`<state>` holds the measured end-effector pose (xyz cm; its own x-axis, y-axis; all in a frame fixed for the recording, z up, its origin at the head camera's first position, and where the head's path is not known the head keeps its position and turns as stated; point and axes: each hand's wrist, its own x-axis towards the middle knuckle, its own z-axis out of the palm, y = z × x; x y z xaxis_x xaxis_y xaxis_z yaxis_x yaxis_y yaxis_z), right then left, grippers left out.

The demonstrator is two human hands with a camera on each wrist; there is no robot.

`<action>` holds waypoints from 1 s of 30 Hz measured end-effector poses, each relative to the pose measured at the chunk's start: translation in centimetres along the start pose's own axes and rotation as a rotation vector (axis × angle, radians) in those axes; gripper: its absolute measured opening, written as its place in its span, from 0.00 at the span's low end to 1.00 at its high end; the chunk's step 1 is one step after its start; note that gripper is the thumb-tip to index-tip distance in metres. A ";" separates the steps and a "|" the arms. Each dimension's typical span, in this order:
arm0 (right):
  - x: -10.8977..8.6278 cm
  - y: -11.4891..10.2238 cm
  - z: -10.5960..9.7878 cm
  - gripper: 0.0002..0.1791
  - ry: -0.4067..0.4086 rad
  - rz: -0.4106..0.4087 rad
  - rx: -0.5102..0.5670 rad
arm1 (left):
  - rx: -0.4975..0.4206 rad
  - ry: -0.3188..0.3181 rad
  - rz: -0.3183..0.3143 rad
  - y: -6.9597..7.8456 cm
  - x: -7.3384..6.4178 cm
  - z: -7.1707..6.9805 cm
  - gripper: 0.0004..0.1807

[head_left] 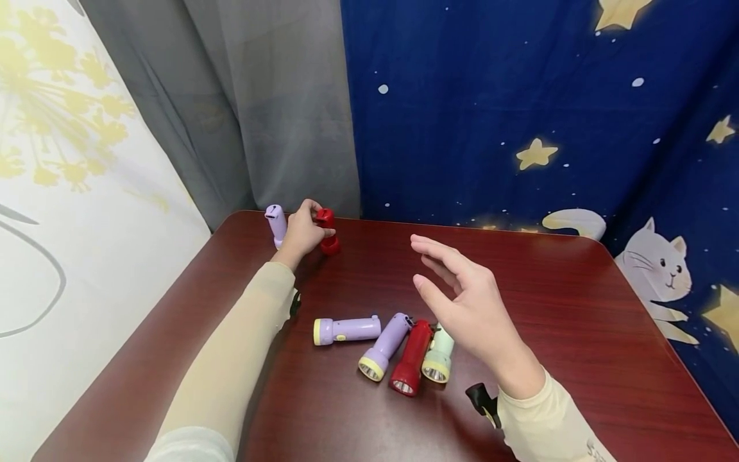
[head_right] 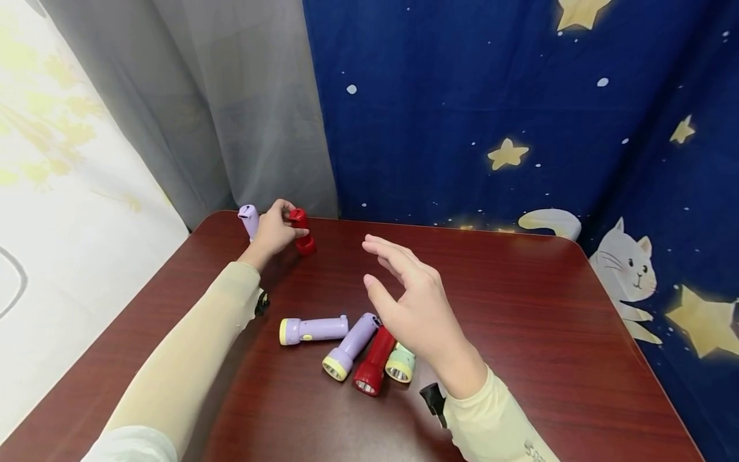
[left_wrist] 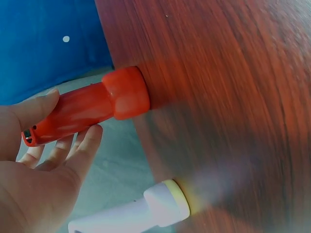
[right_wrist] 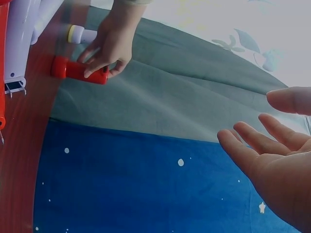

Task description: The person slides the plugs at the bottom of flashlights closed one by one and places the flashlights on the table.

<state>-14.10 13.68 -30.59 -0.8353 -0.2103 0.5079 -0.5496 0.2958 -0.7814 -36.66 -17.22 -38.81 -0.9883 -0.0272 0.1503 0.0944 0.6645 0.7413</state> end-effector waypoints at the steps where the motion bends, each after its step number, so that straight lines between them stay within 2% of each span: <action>1: 0.0 0.0 0.0 0.30 -0.002 0.004 0.000 | 0.006 0.005 0.000 0.0 -0.1 -0.1 0.31; 5: 0.0 0.0 0.0 0.30 -0.008 0.013 -0.004 | 0.025 0.011 0.010 -0.1 -0.1 -0.4 0.30; 12: 0.0 -0.1 0.2 0.30 -0.015 0.010 -0.004 | 0.004 0.004 0.005 -0.4 0.0 -0.6 0.31; 16: 0.0 -0.1 0.2 0.30 -0.023 0.014 -0.004 | 0.021 0.035 0.020 0.5 -0.6 -0.9 0.33; 19: 0.0 -0.2 0.2 0.30 -0.038 0.005 -0.011 | 0.096 0.084 0.117 2.4 -1.5 -1.0 0.35; 23: 0.1 -0.1 0.3 0.29 -0.055 -0.016 -0.016 | 0.211 0.135 0.345 6.0 -3.7 -1.0 0.31; 25: 0.1 -0.1 0.3 0.28 -0.057 -0.022 -0.013 | 0.248 0.099 0.437 7.9 -5.3 -1.0 0.25; 27: 0.1 0.0 0.3 0.28 -0.056 -0.024 -0.009 | 0.306 0.002 0.467 9.7 -7.3 -0.9 0.20; 28: 0.1 0.0 0.3 0.28 -0.053 -0.025 -0.009 | 0.343 -0.075 0.465 10.5 -8.3 -0.9 0.19; 30: 0.2 0.0 0.3 0.27 -0.050 -0.025 -0.009 | 0.441 -0.269 0.433 11.8 -10.4 -0.7 0.19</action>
<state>-14.27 13.34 -30.65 -0.8194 -0.2644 0.5085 -0.5709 0.2982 -0.7649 -25.17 -9.60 -31.16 -0.8734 0.4588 0.1634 0.4870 0.8181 0.3058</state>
